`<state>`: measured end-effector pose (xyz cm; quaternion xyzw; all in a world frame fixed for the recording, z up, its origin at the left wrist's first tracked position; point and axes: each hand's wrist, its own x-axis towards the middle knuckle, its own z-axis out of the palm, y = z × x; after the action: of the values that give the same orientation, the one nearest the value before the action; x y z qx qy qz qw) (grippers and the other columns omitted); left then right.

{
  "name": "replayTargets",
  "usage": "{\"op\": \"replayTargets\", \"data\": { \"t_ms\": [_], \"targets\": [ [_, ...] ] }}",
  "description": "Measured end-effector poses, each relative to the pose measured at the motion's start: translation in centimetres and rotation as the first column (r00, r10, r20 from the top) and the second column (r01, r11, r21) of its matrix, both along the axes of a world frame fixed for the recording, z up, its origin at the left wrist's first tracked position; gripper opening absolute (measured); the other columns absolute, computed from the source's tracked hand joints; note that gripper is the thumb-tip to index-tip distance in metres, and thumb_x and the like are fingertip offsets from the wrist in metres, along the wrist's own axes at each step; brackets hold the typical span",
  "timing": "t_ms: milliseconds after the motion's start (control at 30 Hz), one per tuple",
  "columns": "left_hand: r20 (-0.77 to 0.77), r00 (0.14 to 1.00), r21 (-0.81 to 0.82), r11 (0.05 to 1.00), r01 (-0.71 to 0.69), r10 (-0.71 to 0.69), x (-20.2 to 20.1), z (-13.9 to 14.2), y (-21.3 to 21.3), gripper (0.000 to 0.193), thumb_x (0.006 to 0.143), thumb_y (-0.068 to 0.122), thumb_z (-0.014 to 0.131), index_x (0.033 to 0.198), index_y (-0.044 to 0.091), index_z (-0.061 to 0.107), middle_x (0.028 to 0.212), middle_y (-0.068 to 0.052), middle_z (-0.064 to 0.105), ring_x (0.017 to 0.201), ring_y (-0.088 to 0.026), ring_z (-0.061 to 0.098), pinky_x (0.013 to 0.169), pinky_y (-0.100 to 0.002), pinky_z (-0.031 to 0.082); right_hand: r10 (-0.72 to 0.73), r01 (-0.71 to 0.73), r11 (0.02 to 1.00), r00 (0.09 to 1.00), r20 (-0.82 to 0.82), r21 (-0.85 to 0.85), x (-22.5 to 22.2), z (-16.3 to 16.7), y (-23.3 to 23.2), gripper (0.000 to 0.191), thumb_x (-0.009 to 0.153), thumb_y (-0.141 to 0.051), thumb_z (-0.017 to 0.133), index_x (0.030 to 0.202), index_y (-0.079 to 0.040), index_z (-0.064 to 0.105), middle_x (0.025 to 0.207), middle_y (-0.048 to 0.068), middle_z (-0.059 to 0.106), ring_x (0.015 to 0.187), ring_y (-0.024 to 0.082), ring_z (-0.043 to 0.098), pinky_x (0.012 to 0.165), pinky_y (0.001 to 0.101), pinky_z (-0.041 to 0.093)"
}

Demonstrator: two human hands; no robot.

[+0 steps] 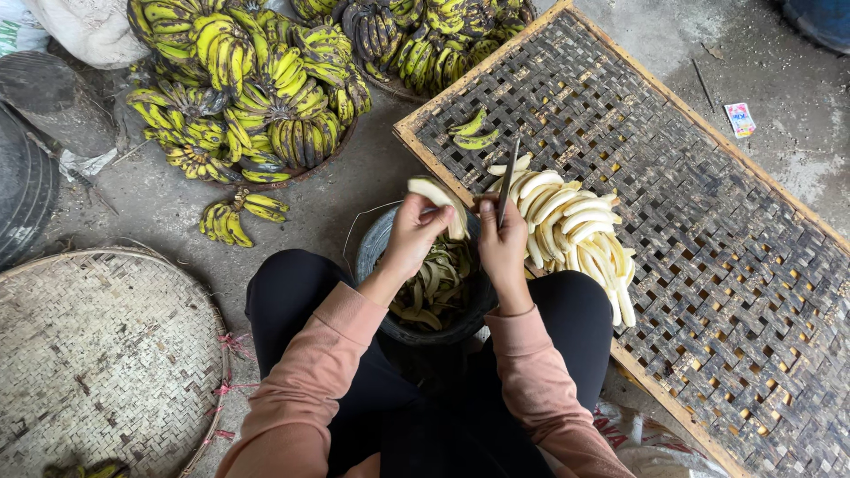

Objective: The person sits on the floor and peels bananas one at a time with a small knife, dropping the peels into a bucket between their legs and placing the peeled bananas onto a woven bamboo tray. They occasionally reach into a large pile of unpeeled bananas to grab the next one.

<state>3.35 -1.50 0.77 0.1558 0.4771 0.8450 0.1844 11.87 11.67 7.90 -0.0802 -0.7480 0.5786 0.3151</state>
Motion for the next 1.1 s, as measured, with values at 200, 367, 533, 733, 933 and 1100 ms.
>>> {"op": "replayTargets", "data": {
  "t_ms": [200,367,533,733,933,1100],
  "targets": [
    [-0.043,0.987,-0.043,0.987,-0.156,0.154,0.7,1.0,0.3,0.024,0.098,0.007,0.070,0.117,0.000,0.056,0.112,-0.010,0.069,0.101,-0.015,0.069,0.086,-0.028,0.058,-0.053,0.029,0.971,0.994,0.096,0.236,1.4,-0.3,-1.8,0.015,0.095,-0.006,0.074,0.108,0.000,0.070,0.092,0.013,0.075,0.078,0.017,0.071,0.072,0.0303,0.056],
    [-0.108,0.989,-0.200,0.977,0.079,-0.102,0.4,2.8,-0.9,0.027,0.100,0.010,0.068,0.123,-0.002,0.060,0.116,-0.007,0.070,0.101,-0.013,0.066,0.089,-0.029,0.055,-0.234,0.175,0.881,0.969,0.082,0.440,1.1,-0.5,-0.4,0.010,0.096,-0.002,0.072,0.093,0.001,0.063,0.085,0.017,0.068,0.073,0.028,0.064,0.066,0.0375,0.051],
    [-0.208,0.799,-0.306,0.814,0.494,-0.564,-0.1,4.2,-3.6,0.035,0.097,0.009,0.071,0.130,-0.002,0.063,0.118,-0.006,0.072,0.109,-0.013,0.067,0.100,-0.032,0.054,-0.375,0.309,0.877,0.919,0.119,0.369,-0.3,-0.7,2.9,0.005,0.096,-0.002,0.068,0.094,0.001,0.064,0.084,0.018,0.068,0.069,0.031,0.065,0.063,0.0413,0.050],
    [-0.169,0.835,-0.279,0.838,0.469,-0.524,-1.1,2.9,-4.6,0.036,0.098,0.009,0.070,0.132,0.000,0.064,0.118,-0.003,0.072,0.107,-0.010,0.065,0.097,-0.029,0.054,-0.275,0.071,0.909,0.843,0.463,0.411,-1.4,-3.9,3.0,0.018,0.095,-0.017,0.070,0.104,-0.001,0.070,0.091,0.026,0.070,0.082,0.043,0.067,0.074,0.0478,0.052],
    [-0.088,0.981,-0.044,0.984,0.172,-0.175,-2.9,1.3,-5.1,0.028,0.095,0.005,0.064,0.122,0.003,0.067,0.117,-0.006,0.074,0.108,-0.014,0.069,0.097,-0.031,0.058,-0.053,-0.147,0.885,0.911,0.408,0.442,-2.2,-5.1,2.1,0.029,0.095,-0.020,0.072,0.113,0.002,0.067,0.099,0.022,0.071,0.086,0.039,0.069,0.073,0.0470,0.053],
    [-0.327,0.940,-0.234,0.954,-0.185,0.102,-2.4,0.1,-3.2,0.015,0.107,0.010,0.059,0.118,0.004,0.067,0.119,-0.006,0.064,0.106,-0.015,0.066,0.091,-0.030,0.057,0.462,-0.297,0.775,0.868,0.180,-0.558,-1.3,-3.1,0.1,0.037,0.096,-0.025,0.066,0.127,-0.005,0.064,0.083,-0.002,0.065,0.047,0.009,0.049,0.042,0.0251,0.041]
  ]
}}
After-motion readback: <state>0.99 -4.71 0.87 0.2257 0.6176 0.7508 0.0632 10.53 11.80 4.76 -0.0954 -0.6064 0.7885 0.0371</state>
